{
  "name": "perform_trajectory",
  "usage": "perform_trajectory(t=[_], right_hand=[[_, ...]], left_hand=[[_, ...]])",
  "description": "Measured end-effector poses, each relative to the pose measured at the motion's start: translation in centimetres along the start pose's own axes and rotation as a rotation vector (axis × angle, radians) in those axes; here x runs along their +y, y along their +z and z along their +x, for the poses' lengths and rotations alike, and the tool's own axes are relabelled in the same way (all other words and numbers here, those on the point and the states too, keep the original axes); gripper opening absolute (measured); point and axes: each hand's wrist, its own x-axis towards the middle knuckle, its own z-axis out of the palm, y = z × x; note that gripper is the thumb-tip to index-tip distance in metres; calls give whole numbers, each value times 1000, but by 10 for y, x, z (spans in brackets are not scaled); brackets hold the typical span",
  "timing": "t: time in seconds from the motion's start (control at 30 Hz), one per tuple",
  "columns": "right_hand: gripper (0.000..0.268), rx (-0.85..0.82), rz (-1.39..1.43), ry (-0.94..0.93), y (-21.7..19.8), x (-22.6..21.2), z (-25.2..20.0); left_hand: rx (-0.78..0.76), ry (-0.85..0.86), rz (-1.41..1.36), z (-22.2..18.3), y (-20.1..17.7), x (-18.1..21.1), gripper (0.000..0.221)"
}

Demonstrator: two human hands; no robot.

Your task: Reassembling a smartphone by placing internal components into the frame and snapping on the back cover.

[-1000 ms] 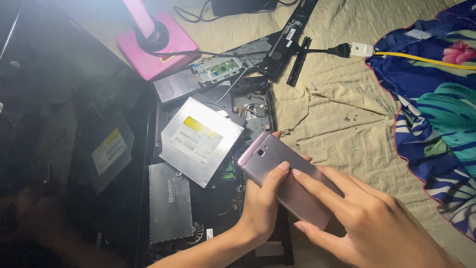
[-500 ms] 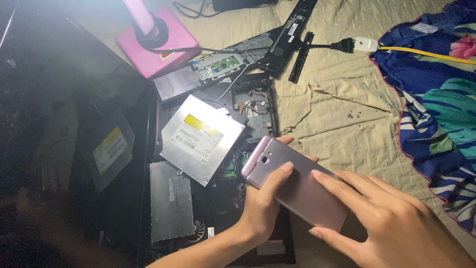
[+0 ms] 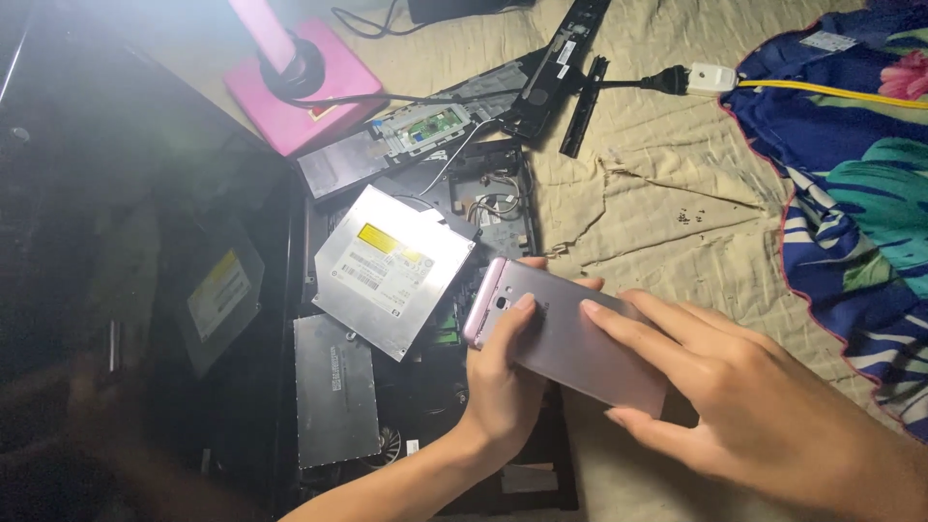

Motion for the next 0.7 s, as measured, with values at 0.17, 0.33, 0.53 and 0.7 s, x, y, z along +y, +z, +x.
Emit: perform_trajectory(t=[0.17,0.33,0.53,0.7], right_hand=[[93,229,-390,-203,-7,-20,-8],[11,601,-474,-363,-6,-24,-17],[17,634,-55,-171,-9,-4,-48],[29,565,331,-4,-1,27,-80]], left_hand=[[-91,-19,-122,3,-5,-5,36],[-317,-237,-35,-2,-8,-7,39],[-531,130,289,-8,-1,-7,86],[-662,327,630,-11,2,-10,45]])
